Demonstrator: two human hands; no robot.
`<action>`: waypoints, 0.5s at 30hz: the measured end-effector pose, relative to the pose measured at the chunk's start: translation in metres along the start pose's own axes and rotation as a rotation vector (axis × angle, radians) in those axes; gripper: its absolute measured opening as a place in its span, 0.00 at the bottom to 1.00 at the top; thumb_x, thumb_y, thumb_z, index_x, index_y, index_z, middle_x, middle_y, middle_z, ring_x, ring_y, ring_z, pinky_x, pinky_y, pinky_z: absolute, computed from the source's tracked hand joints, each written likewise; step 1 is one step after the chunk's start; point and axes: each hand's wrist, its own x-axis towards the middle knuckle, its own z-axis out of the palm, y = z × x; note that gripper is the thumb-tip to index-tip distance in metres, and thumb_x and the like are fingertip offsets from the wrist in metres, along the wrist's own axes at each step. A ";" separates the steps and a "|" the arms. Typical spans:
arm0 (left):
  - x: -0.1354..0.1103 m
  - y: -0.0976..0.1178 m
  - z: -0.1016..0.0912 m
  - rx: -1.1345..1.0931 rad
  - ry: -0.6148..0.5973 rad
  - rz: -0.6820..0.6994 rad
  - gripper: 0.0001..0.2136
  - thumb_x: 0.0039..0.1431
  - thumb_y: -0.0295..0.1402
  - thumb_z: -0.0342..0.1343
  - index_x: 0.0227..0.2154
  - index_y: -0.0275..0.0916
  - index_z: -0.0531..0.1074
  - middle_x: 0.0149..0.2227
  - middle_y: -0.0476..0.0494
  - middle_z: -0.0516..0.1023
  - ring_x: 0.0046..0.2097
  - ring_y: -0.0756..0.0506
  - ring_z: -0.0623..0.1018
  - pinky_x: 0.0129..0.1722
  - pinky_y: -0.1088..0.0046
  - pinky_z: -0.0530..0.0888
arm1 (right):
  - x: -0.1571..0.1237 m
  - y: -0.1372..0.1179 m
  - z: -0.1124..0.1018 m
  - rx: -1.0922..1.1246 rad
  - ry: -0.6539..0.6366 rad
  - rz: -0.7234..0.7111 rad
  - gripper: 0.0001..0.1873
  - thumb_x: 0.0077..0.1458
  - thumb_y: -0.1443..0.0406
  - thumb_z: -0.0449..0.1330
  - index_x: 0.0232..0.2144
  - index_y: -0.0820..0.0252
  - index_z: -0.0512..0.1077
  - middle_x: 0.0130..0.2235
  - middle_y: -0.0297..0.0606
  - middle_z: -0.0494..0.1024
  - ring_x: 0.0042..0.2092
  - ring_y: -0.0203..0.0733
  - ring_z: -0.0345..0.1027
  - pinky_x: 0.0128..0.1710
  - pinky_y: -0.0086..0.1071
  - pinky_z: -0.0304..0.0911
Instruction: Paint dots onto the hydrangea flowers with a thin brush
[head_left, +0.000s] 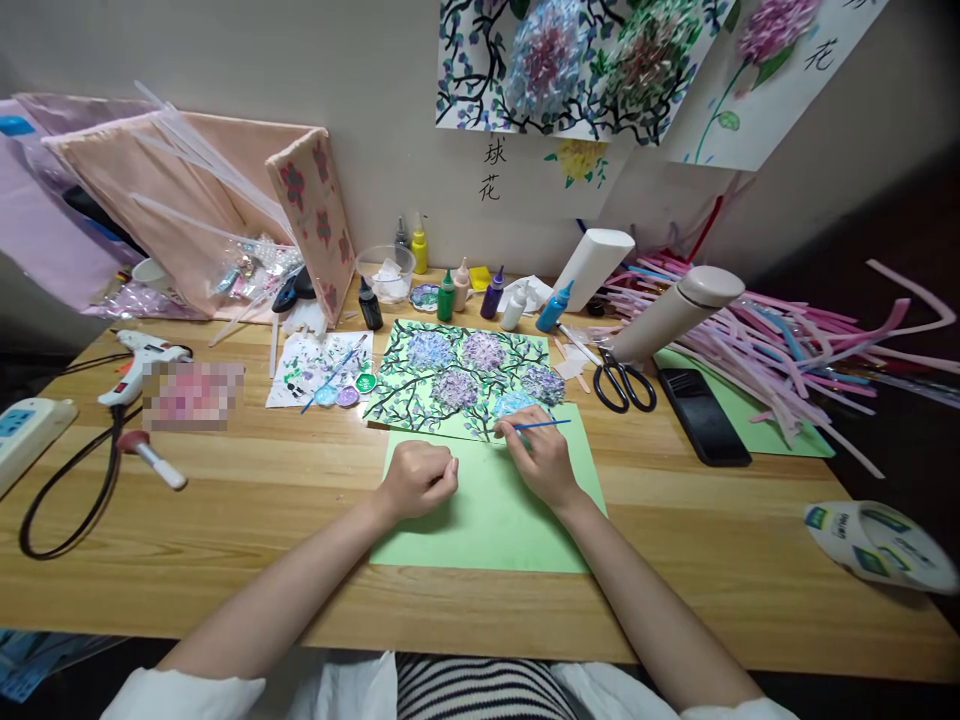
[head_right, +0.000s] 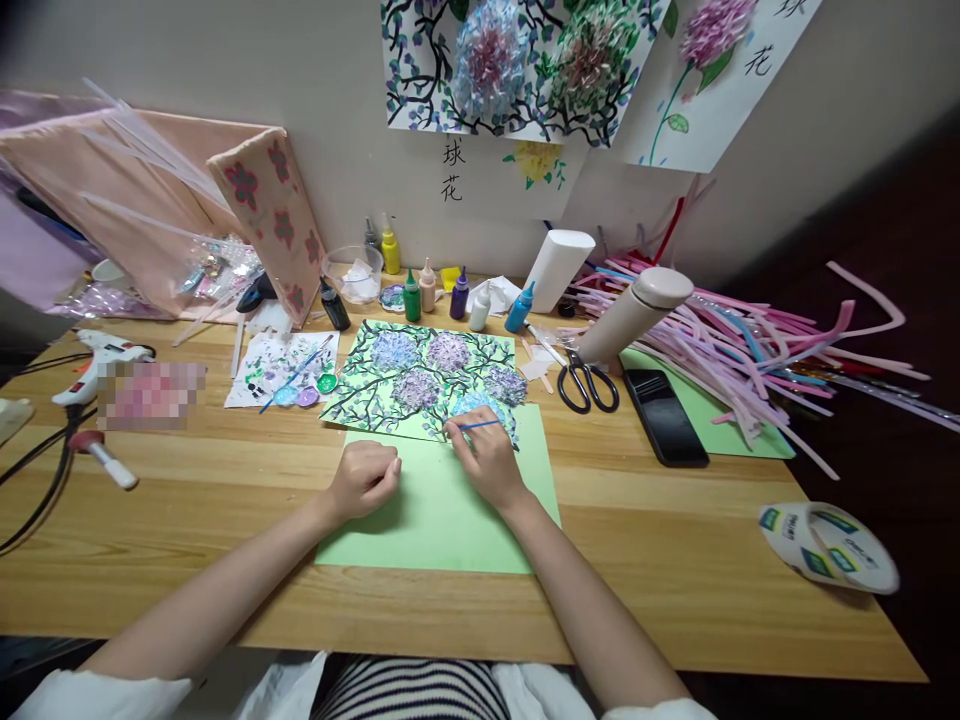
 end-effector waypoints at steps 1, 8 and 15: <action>0.000 0.000 0.000 0.002 -0.001 -0.001 0.17 0.58 0.26 0.42 0.14 0.39 0.53 0.14 0.54 0.53 0.18 0.52 0.52 0.21 0.72 0.51 | 0.000 0.000 0.000 -0.004 -0.005 -0.001 0.08 0.59 0.69 0.51 0.32 0.57 0.69 0.31 0.38 0.76 0.36 0.42 0.64 0.37 0.37 0.61; 0.000 0.000 0.000 0.004 -0.007 -0.007 0.17 0.59 0.26 0.41 0.14 0.38 0.52 0.14 0.54 0.53 0.18 0.53 0.52 0.21 0.73 0.51 | -0.002 0.002 0.002 -0.004 -0.017 -0.014 0.07 0.59 0.69 0.51 0.31 0.57 0.68 0.30 0.37 0.76 0.35 0.42 0.64 0.37 0.38 0.61; -0.001 -0.001 0.000 -0.015 -0.014 -0.020 0.17 0.58 0.26 0.42 0.14 0.38 0.53 0.14 0.54 0.53 0.18 0.53 0.52 0.21 0.73 0.50 | -0.001 0.002 0.002 0.005 -0.022 -0.016 0.06 0.59 0.69 0.52 0.31 0.57 0.68 0.30 0.37 0.75 0.35 0.41 0.64 0.37 0.37 0.61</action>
